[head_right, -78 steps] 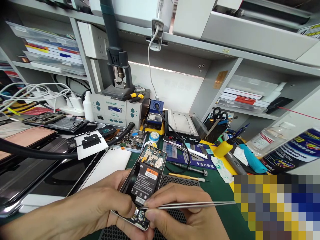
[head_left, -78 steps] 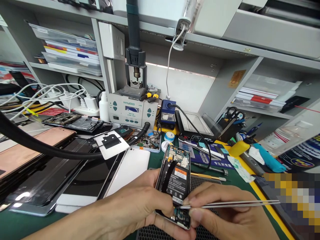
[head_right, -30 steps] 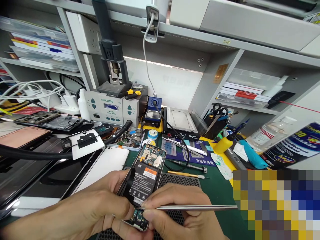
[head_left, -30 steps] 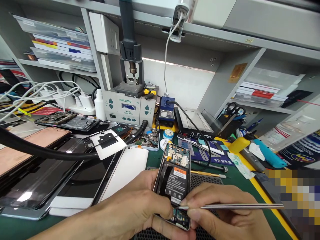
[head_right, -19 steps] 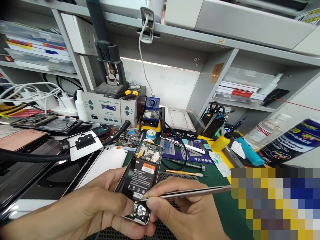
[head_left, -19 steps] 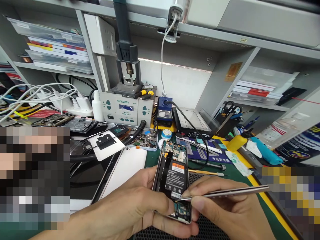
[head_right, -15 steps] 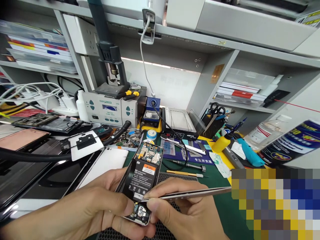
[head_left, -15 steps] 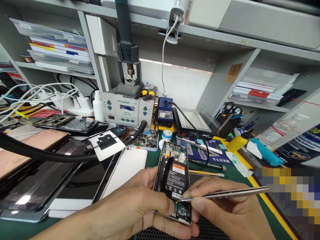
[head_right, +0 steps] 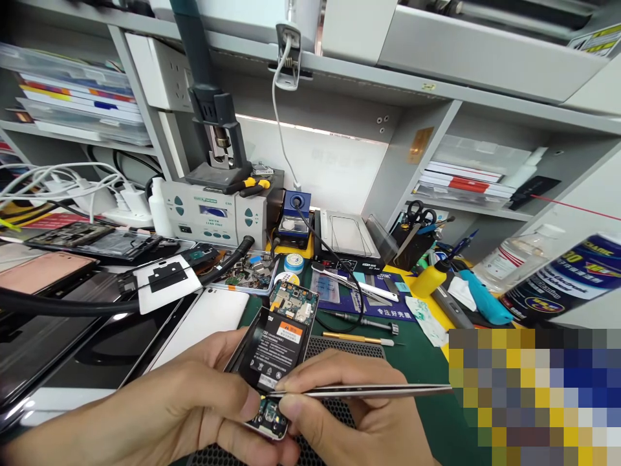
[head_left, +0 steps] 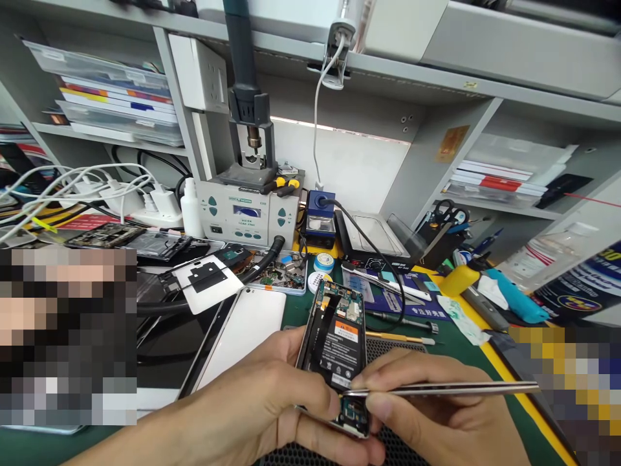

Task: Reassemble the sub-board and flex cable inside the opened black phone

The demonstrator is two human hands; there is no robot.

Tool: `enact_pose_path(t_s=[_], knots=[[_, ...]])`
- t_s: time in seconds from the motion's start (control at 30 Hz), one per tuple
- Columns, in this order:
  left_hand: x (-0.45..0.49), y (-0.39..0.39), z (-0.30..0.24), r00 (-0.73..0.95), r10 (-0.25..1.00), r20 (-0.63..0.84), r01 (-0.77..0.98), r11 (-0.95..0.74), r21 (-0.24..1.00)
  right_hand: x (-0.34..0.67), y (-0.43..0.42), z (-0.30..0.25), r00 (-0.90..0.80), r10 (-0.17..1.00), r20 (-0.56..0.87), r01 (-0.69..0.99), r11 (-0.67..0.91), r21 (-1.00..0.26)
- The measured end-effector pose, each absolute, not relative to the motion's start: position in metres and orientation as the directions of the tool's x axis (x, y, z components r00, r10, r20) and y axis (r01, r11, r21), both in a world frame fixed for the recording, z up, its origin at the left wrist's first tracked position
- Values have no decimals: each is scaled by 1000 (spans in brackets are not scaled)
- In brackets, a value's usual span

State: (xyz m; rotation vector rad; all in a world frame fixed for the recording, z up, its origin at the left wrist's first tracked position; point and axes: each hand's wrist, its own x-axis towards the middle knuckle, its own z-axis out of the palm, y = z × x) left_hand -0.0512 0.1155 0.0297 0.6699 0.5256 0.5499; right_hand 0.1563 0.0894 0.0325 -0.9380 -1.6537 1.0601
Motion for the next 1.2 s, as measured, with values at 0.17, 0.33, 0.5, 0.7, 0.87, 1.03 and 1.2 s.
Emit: enact_pose_path(t_s=[0.17, 0.33, 0.5, 0.7, 0.87, 1.03, 1.2], knots=[[-50, 117, 28, 740, 625, -248, -313, 647, 695, 156, 91, 30, -281, 906, 316, 128, 362, -924], [-50, 115, 30, 732, 623, -275, -284, 646, 708, 156, 91, 29, -279, 902, 328, 158, 380, -911], [-49, 115, 30, 727, 628, -276, -284, 642, 713, 156, 89, 33, -272, 907, 321, 146, 369, -918], [-50, 115, 29, 737, 616, -279, -282, 655, 701, 155, 90, 32, -260, 905, 335, 132, 378, -917], [-50, 116, 29, 733, 622, -275, -293, 654, 697, 155, 91, 36, -251, 914, 318, 126, 356, -926], [-50, 115, 30, 736, 623, -265, -299, 650, 698, 158, 90, 41, -284, 906, 313, 189, 373, -908], [-50, 116, 30, 736, 617, -280, -286, 658, 697, 158, 90, 40, -278, 907, 315, 203, 376, -904]])
